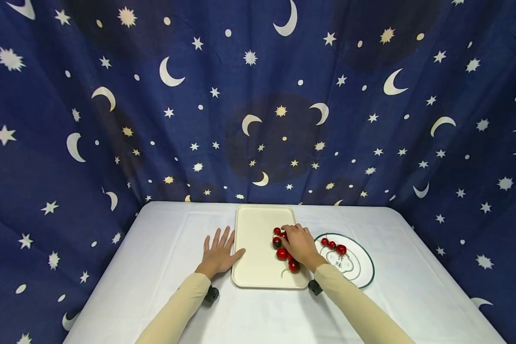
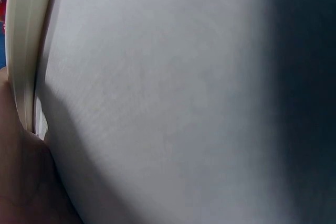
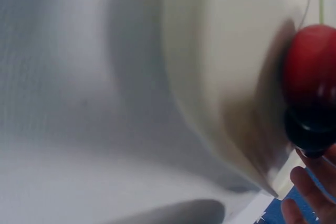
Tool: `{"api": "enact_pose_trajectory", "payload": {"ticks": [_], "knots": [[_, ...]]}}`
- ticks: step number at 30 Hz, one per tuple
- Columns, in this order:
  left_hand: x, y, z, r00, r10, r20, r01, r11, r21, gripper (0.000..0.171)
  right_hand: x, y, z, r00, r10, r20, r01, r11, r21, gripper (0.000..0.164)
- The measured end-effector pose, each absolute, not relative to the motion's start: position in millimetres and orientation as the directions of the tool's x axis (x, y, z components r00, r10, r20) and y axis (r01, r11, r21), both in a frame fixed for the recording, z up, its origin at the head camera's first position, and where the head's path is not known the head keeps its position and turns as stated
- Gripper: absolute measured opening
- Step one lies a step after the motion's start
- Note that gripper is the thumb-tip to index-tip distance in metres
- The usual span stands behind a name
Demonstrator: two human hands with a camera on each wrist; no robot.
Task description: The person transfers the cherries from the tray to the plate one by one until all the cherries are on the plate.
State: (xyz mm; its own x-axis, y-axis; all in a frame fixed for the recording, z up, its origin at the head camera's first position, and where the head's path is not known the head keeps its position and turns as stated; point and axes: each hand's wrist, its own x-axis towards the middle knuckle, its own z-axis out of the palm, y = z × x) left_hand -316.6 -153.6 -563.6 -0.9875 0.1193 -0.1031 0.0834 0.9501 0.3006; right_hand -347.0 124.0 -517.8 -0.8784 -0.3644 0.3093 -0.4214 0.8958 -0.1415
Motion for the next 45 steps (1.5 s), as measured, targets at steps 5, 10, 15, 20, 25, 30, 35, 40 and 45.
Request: {"api": "enact_pose_trajectory", "payload": {"ticks": [5, 10, 15, 20, 25, 30, 35, 40, 45], "knots": [[-318, -153, -565, -0.987, 0.116, -0.112, 0.078, 0.952, 0.297, 0.087, -348, 127, -517, -0.872, -0.362, 0.328, -0.420, 0.899, -0.123, 0.033], [-318, -152, -564, -0.988, 0.119, -0.100, 0.084, 0.950, 0.301, 0.086, -350, 133, -516, -0.853, -0.362, 0.376, -0.428, 0.898, -0.107, 0.030], [-317, -153, -563, -0.988, 0.118, -0.103, 0.081, 0.948, 0.309, 0.085, -351, 140, -512, -0.826, -0.342, 0.449, -0.436, 0.891, -0.123, 0.024], [-317, -153, -562, -0.989, 0.115, -0.096, 0.081, 0.948, 0.307, 0.085, -353, 150, -506, -0.824, -0.301, 0.480, -0.423, 0.891, -0.166, 0.022], [-317, -153, -561, -0.988, 0.112, -0.106, 0.074, 0.949, 0.306, 0.085, -354, 162, -505, -0.817, -0.284, 0.503, -0.430, 0.880, -0.202, 0.021], [-316, -153, -562, -0.986, 0.118, -0.115, 0.077, 0.948, 0.308, 0.086, -353, 175, -507, -0.786, -0.264, 0.560, -0.456, 0.858, -0.236, 0.020], [-316, -153, -562, -0.986, 0.118, -0.119, 0.078, 0.950, 0.301, 0.087, -352, 186, -509, -0.769, -0.246, 0.590, -0.465, 0.849, -0.250, 0.022], [-315, -153, -559, -0.985, 0.119, -0.127, 0.073, 0.946, 0.316, 0.086, -349, 197, -509, -0.816, -0.218, 0.536, -0.409, 0.872, -0.268, 0.023], [-313, -151, -556, -0.985, 0.119, -0.128, 0.070, 0.940, 0.335, 0.086, -342, 207, -510, -0.833, -0.201, 0.515, -0.375, 0.891, -0.258, 0.026]]}}
